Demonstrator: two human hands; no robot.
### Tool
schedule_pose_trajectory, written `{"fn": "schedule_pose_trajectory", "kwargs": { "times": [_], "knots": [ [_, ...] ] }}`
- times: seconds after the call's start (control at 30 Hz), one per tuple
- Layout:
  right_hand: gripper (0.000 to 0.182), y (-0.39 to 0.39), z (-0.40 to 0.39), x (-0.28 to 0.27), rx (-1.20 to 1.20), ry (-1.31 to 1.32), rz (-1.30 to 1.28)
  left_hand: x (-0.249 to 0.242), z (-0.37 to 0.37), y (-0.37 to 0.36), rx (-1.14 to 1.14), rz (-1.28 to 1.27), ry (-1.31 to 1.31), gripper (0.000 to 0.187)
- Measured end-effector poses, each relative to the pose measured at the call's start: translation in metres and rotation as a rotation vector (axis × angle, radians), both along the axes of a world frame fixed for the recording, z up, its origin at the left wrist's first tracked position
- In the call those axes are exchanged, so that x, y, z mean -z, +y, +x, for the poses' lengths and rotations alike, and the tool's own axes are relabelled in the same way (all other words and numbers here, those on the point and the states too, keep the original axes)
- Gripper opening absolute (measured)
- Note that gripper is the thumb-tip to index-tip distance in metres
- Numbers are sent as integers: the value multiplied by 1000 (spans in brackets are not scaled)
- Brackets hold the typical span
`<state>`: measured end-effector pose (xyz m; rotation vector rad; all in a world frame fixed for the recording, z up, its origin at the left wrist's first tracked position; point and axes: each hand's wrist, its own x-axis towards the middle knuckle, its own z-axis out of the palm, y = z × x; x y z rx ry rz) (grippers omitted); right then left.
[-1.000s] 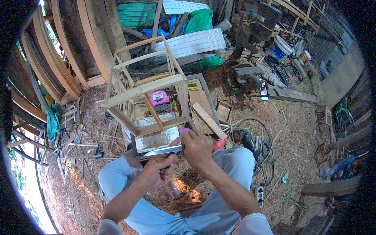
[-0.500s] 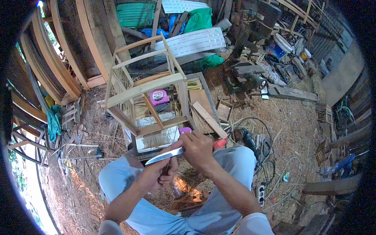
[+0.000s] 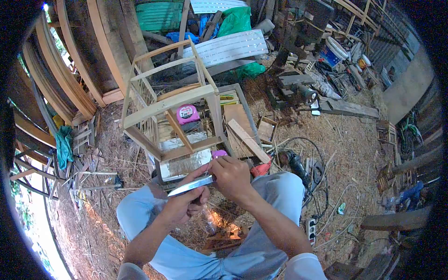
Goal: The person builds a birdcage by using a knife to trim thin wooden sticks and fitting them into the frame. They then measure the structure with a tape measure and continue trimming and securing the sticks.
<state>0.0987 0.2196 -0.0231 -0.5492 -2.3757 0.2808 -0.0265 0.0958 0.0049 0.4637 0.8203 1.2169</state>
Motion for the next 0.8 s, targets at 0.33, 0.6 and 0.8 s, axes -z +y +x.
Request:
{"fn": "schedule_pose_trajectory", "kwargs": {
  "times": [0.33, 0.6, 0.8],
  "knots": [
    [13, 0, -1, 9, 53, -30, 5, -1, 1, 1, 35, 2, 96, 50],
    [14, 23, 5, 1, 314, 187, -94, 0, 1, -6, 154, 112, 98, 57],
    [12, 5, 2, 7, 100, 83, 16, -1, -3, -2, 91, 18, -33, 54]
  ]
}}
